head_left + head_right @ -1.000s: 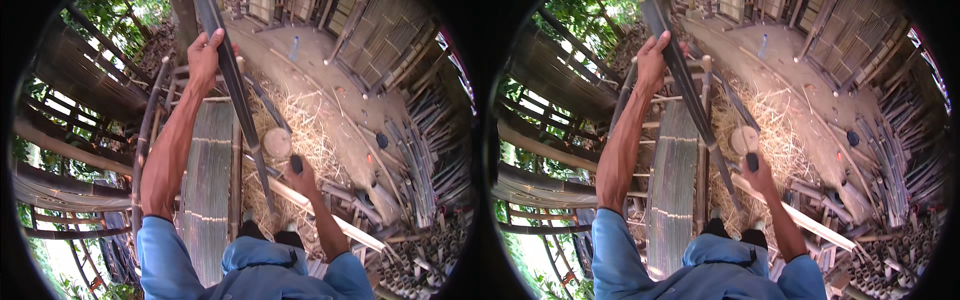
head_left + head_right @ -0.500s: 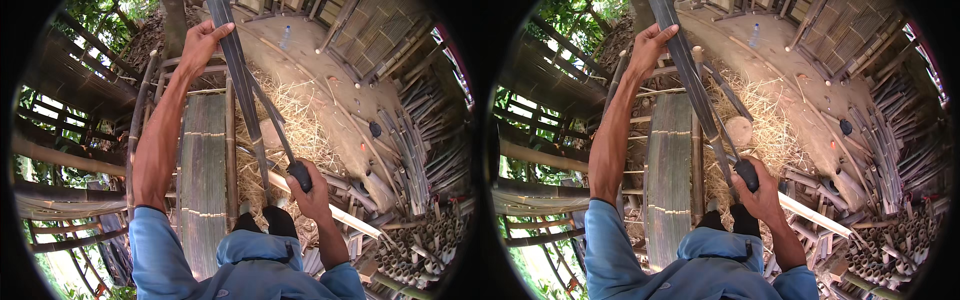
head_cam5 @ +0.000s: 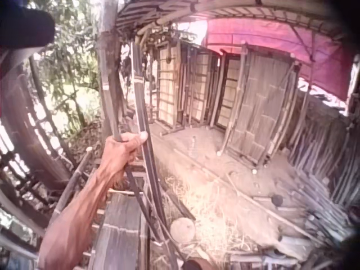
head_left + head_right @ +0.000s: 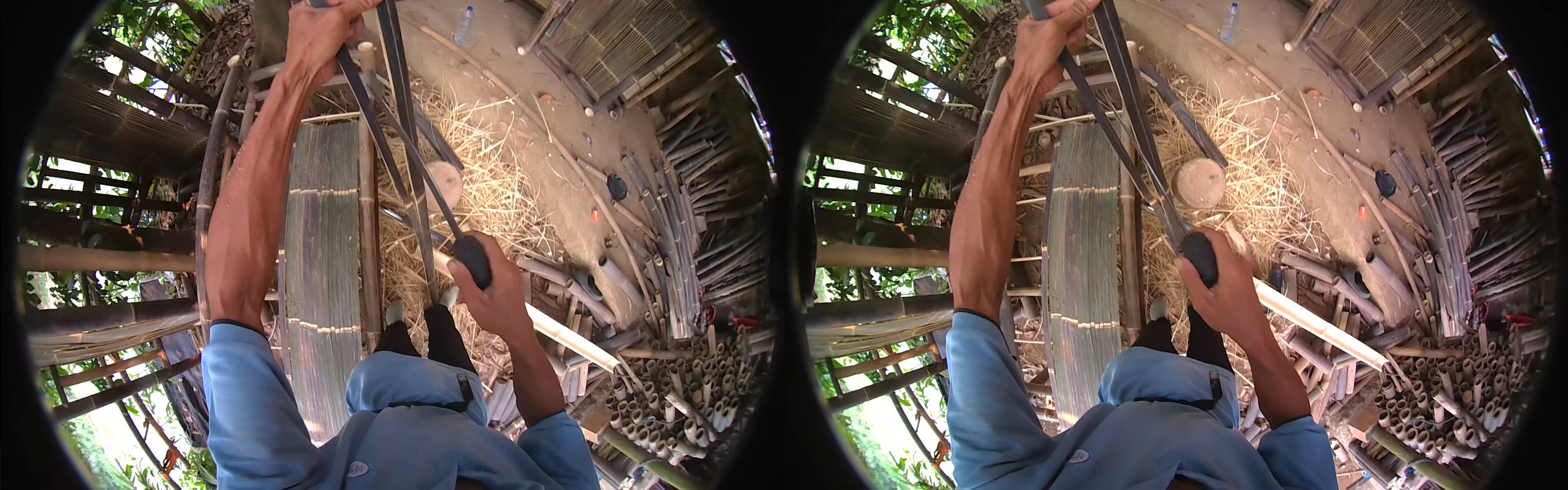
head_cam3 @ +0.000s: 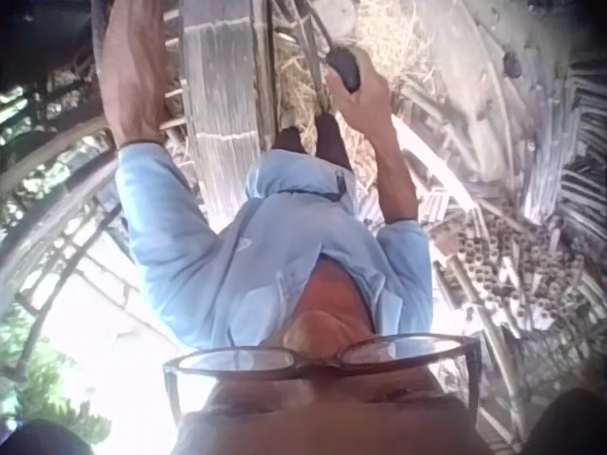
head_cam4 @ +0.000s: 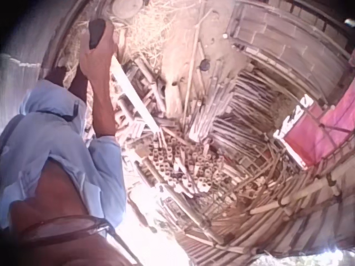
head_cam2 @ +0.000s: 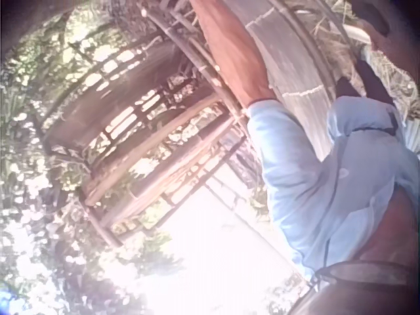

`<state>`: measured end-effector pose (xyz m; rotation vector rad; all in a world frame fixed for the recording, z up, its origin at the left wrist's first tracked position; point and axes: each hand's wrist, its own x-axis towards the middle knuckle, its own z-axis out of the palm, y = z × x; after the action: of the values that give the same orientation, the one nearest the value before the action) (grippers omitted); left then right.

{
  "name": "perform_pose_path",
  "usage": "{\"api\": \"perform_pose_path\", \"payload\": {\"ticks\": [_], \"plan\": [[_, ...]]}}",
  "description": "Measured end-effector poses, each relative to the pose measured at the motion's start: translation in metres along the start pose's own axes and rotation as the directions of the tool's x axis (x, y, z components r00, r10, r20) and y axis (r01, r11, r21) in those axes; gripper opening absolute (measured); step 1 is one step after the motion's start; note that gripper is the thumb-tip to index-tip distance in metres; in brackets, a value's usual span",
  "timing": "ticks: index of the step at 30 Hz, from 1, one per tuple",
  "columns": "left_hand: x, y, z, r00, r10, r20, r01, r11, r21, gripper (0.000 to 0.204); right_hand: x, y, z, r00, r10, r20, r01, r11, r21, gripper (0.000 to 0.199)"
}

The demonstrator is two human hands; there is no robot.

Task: The person is using a knife to shave thin strips from a bamboo stalk, then splits a larger bamboo pole and continues to shave the surface of the wood.

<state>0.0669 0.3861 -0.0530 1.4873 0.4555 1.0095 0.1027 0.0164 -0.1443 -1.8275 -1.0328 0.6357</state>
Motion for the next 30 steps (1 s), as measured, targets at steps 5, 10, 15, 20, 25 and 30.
{"api": "perform_pose_path", "payload": {"ticks": [5,10,15,20,25,30], "plan": [[-0.007,0.024,0.035,0.999,-0.029,0.029,0.031,0.999,-0.042,0.033,0.017,0.086,0.036,0.982,0.191,0.010,-0.181,0.943,-0.279,0.047],[0.001,0.021,0.049,1.000,0.004,0.018,-0.004,1.000,-0.020,0.038,0.018,0.156,0.062,0.887,0.446,0.118,-0.403,0.874,-0.272,0.047],[-0.001,0.013,0.065,0.999,0.011,0.035,-0.008,0.996,-0.093,0.034,0.023,0.172,0.067,0.871,0.447,0.204,-0.430,0.894,-0.122,0.050],[-0.067,-0.080,0.051,0.971,-0.016,0.239,-0.084,0.911,0.403,0.035,0.036,0.178,0.047,0.873,0.470,0.132,-0.447,0.877,-0.175,0.052],[-0.083,-0.137,0.082,0.936,-0.076,0.344,0.034,0.991,0.126,0.029,0.041,0.179,0.037,0.841,0.509,0.181,-0.512,0.858,-0.033,0.039],[-0.091,-0.138,0.079,0.979,-0.143,0.145,0.105,0.964,0.245,0.027,0.041,0.167,0.041,0.651,0.564,0.508,-0.743,0.335,0.579,0.030]]}}
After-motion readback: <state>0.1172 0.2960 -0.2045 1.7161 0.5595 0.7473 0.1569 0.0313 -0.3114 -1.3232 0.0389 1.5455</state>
